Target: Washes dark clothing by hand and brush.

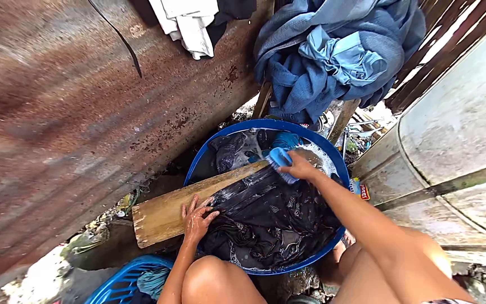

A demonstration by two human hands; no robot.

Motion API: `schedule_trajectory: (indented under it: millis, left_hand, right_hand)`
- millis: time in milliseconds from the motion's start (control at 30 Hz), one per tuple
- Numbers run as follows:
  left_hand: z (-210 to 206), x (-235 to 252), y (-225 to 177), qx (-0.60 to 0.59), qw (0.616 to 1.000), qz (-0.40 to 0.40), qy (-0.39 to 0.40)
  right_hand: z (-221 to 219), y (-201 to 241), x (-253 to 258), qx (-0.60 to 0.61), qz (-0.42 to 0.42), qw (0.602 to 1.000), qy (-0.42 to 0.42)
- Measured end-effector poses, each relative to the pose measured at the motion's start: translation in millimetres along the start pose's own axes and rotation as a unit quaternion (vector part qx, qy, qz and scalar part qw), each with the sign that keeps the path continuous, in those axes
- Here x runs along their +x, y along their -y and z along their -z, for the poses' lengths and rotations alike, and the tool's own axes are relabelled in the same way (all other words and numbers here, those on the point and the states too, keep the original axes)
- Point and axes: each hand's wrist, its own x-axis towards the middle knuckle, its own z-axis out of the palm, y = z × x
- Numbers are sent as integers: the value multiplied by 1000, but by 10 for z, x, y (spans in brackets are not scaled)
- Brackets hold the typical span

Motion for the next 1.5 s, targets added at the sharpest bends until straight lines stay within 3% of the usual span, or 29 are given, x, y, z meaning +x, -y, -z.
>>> schedule_trajectory:
  millis: [100, 133, 200, 300, 533, 600, 700, 833, 900, 967, 1067, 1133, 1200, 1233, 1400, 1500]
  left_hand:
    - [0, -17, 18, 1, 1000, 0, 5]
    - [1, -12, 27, 1, 1000, 0, 7]
    - [-2, -6, 34, 0, 1000, -1, 9]
    - [8, 5, 29, -5, 1000, 3, 10]
    - [37, 13, 17, -12, 1000, 11, 9]
    - [19, 0, 18, -14, 1000, 6, 5]
    - [21, -6, 35, -6, 1000, -1, 2]
    - [14, 0, 24, -9, 1000, 0, 9]
    - [23, 9, 36, -7, 1000, 2, 11]
    - [15, 7, 46, -6, 1000, 7, 15]
    - [22, 17, 6, 4, 1000, 16, 14]
    - [44, -5, -3, 11, 1000, 20, 8]
    - [37, -13, 18, 8, 1000, 4, 4]
    - [32, -18, 30, 2, 1000, -2, 6]
    - [-37, 20, 68, -4, 1000, 1, -5]
    - [-54, 44, 60, 6, 1000, 11, -1]
  right_hand:
    - [-145, 347, -686, 11, 115, 959, 260]
    - [-255, 383, -877, -36, 123, 928, 348]
    - [-604, 251, -1068, -148, 121, 878, 439]
    - [-1116, -121, -955, -231, 103, 856, 452]
    - [-1679, -473, -838, -216, 11, 904, 370]
    - [-1633, -396, -908, -209, -20, 903, 375]
    - [-1241, 164, -929, -261, -21, 850, 458]
    - [-725, 369, -757, -40, 92, 864, 493]
    - [-610, 422, -593, 87, 149, 886, 431]
    - [-680, 647, -432, 122, 139, 926, 329]
    - [-1293, 1211, -362, 78, 86, 987, 115]
    - [-1694, 1463, -425, 6, 95, 991, 96]
    - [-1751, 1349, -362, -82, 96, 988, 89]
    - [-1637, 1147, -265, -106, 72, 991, 48]
    - [-474, 53, 290, -105, -131, 971, -170]
    - [-861, 401, 242, -87, -135, 969, -187]
